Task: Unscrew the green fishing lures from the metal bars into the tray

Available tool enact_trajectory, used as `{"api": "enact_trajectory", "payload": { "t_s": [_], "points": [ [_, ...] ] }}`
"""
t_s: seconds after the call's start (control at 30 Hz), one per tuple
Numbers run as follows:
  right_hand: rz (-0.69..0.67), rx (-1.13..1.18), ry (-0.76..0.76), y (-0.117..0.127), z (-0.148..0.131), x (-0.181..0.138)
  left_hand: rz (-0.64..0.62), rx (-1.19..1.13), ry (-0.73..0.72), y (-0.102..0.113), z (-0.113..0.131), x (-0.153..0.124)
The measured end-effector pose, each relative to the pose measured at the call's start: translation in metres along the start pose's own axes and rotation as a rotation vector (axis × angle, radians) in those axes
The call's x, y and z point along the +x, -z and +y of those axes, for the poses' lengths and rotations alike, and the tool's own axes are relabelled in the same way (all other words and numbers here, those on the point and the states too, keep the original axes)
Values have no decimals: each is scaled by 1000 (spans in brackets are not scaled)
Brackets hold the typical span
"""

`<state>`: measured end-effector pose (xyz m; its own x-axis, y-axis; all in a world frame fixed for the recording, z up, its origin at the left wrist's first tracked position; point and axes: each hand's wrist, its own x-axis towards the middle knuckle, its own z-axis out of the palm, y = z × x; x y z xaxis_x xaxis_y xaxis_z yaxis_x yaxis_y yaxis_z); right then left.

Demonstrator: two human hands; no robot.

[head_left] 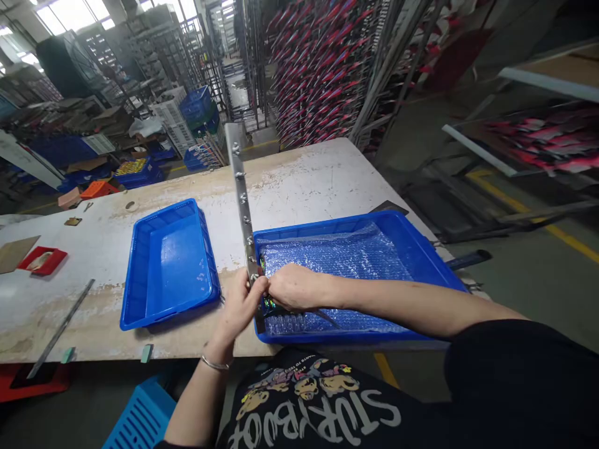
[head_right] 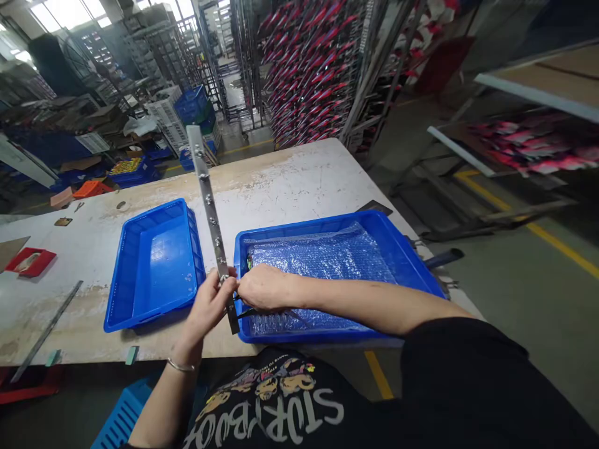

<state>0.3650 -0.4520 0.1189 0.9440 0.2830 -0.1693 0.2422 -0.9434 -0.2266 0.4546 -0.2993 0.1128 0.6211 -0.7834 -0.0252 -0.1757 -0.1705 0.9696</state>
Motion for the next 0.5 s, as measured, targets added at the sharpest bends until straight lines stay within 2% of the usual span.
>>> {"api": "enact_trajectory", "payload": {
  "t_s": [0.1, 0.17, 0.23, 0.37, 0.43, 0.5],
  "points": [
    [5, 24, -66, -5, 5, 2, 171, 160, -46, -19, -20, -8],
    [8, 34, -48, -6, 7, 4, 233, 208, -85, -27, -28, -9],
    [-17, 24, 16, -4, 8, 3, 220, 231, -92, -29, -32, -9],
    [-98, 5, 121, -4, 19, -10, 48, 209, -7, -15, -32, -14],
    [-117, 60, 63, -11, 35, -19, 42, 147, 65, -2, -33, -19],
    [-88, 163, -65, -25, 58, -24, 101, 45, 138, 10, -33, -23]
  ]
}}
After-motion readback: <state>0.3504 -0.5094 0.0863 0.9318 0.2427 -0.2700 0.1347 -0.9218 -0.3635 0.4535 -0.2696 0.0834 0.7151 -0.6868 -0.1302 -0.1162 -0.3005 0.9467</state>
